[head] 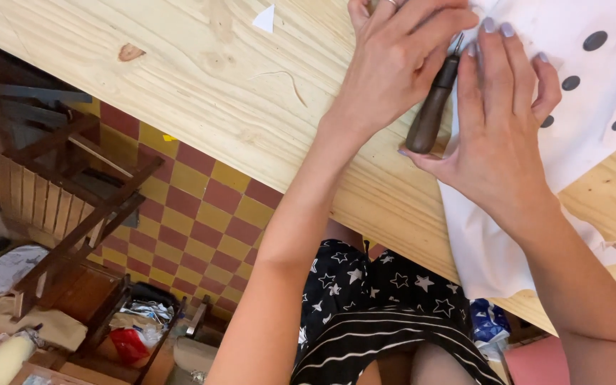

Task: The person places a white fabric piece with black dots into a red snap fastener press and crimps it. They then use a screwdriver to mark positions on the fabric and continue attaching snap fasteners using the press. The person handles the fabric and tools throughout the process.

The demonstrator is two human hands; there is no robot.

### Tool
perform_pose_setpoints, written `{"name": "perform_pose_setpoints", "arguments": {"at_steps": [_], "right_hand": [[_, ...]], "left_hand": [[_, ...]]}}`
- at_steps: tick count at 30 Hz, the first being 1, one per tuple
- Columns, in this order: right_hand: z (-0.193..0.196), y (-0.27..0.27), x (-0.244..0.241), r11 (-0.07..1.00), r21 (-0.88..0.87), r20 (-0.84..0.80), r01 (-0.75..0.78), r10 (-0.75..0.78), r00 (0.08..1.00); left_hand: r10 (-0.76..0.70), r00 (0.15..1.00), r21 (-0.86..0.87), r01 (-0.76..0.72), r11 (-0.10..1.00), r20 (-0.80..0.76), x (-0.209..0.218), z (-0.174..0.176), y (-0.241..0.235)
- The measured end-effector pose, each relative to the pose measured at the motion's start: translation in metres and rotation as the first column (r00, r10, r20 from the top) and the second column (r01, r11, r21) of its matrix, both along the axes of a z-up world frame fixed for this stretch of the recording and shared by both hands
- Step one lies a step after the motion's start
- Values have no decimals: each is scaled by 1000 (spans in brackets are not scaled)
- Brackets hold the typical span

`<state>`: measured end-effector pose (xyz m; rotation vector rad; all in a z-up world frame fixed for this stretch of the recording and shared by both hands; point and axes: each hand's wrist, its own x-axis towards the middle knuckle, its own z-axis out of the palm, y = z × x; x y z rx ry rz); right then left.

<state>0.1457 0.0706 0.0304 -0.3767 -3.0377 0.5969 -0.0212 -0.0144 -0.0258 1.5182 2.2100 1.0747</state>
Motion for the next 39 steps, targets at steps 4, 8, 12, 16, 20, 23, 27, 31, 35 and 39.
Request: {"name": "perform_pose_setpoints", "arguments": {"at_steps": [4, 8, 12, 16, 20, 23, 27, 31, 35, 39], "right_hand": [[-3, 1, 3, 999, -51, -1, 0, 0, 1000], [-5, 1, 4, 997, -83, -16, 3, -4, 1000], [-10, 0, 6, 999, -45, -43, 19, -21, 999], [-15, -1, 7, 999, -32, -56, 42, -43, 997], [-15, -2, 7, 997, -48, -50, 68, -71, 996], [-13, -1, 6, 995, -29, -28, 98, -99, 995], [-17, 7, 5, 998, 22, -3, 55, -55, 998], [-8, 12, -3, 985, -173, -50, 27, -36, 998], [-8, 11, 0, 985, -172, -87, 9, -24, 996], [-13, 10, 1, 975, -223, -85, 23, -43, 995]], "left_hand": [[34, 998, -76, -30, 997, 47, 2, 8, 3], [43, 999, -100, -43, 994, 2, 3, 7, 6], [62, 998, 67, -61, 996, -11, 3, -1, 7], [32, 999, 84, -30, 996, -18, -1, -1, 5], [13, 1000, 111, -13, 994, 2, -3, 5, 5], [-4, 1000, 131, 7, 991, -22, -5, 8, 5], [-8, 997, 117, 17, 993, -76, -4, 7, 4], [26, 995, 154, -11, 988, -98, -3, 10, 7], [52, 997, 141, -60, 988, 63, 2, 12, 8], [279, 958, 14, -281, 960, 64, 16, 9, 26]]}}
